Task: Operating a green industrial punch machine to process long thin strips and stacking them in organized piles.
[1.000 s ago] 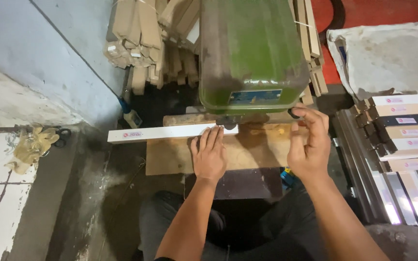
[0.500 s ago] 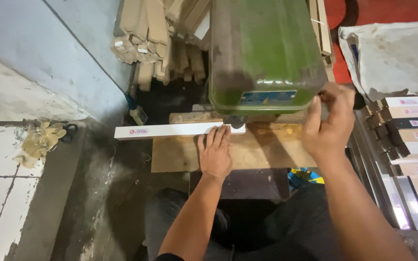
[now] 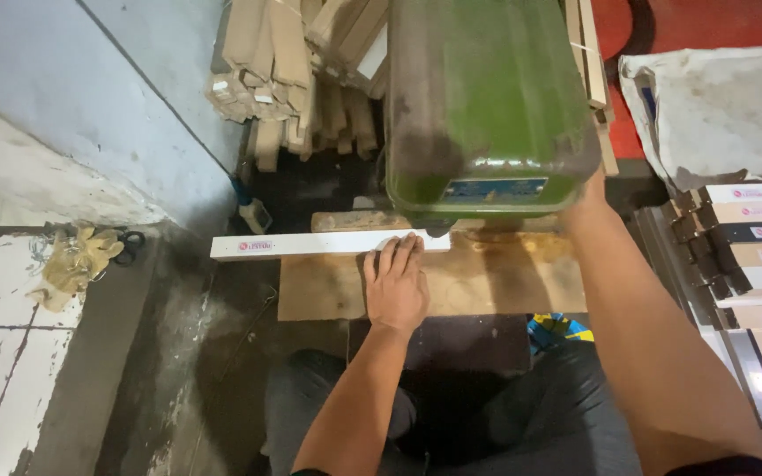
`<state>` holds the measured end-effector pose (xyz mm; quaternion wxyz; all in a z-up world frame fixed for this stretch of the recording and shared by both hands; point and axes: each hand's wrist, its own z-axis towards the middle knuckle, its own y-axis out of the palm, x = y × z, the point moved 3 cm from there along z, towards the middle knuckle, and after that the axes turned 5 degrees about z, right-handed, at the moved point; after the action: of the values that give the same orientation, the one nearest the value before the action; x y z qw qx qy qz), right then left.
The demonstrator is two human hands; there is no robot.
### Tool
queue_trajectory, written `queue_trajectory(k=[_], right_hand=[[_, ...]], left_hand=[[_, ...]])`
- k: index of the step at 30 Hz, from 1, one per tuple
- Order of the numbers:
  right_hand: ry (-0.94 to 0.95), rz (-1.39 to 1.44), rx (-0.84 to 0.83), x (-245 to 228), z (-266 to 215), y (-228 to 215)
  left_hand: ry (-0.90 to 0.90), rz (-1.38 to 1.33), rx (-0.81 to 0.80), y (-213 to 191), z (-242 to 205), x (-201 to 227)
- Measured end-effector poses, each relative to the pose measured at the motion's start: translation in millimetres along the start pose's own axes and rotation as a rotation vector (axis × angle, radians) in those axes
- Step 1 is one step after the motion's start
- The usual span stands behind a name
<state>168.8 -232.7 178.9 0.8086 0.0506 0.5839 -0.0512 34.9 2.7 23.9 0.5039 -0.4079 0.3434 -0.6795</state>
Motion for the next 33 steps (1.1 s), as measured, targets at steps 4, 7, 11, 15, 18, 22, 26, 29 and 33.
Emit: queue_trajectory(k=[4,7,11,15,18,22,26,29,33], right_hand=[[0.212,-0.568,-0.211,37,-21,-20],[0.36,-0.995,-0.371,53,-44,-28],[0.312,-0.318,-0.353,-10,-96,-24],[0.351,-0.209,-0.219,25,-111,-29],[0.412,-0.482,-0.187,47,-126,-30],[0.612,-0.438,-0.211,44,-141,20],[0.718,-0.352,-0.278,72,-139,44],[0.655,-0.235,-0.238,85,-137,60],[0.704,-0.277,-0.203,71,-145,66]], left_hand=[[-0.021,-0.021,-0.003,-1,-2,0],[-0.036,-0.019,-0.066,-1,-2,0],[-0.034,-0.02,-0.114,-5,-1,0],[-0.034,-0.075,0.009,-3,-3,-4],[-0.039,-0.164,0.037,-12,-1,-10],[-0.149,-0.189,0.157,27,7,-69],[-0.56,0.348,0.327,-12,-5,-153],[-0.999,0.559,0.32,-49,-9,-224],[-1.086,-0.17,0.109,-37,-31,-287]])
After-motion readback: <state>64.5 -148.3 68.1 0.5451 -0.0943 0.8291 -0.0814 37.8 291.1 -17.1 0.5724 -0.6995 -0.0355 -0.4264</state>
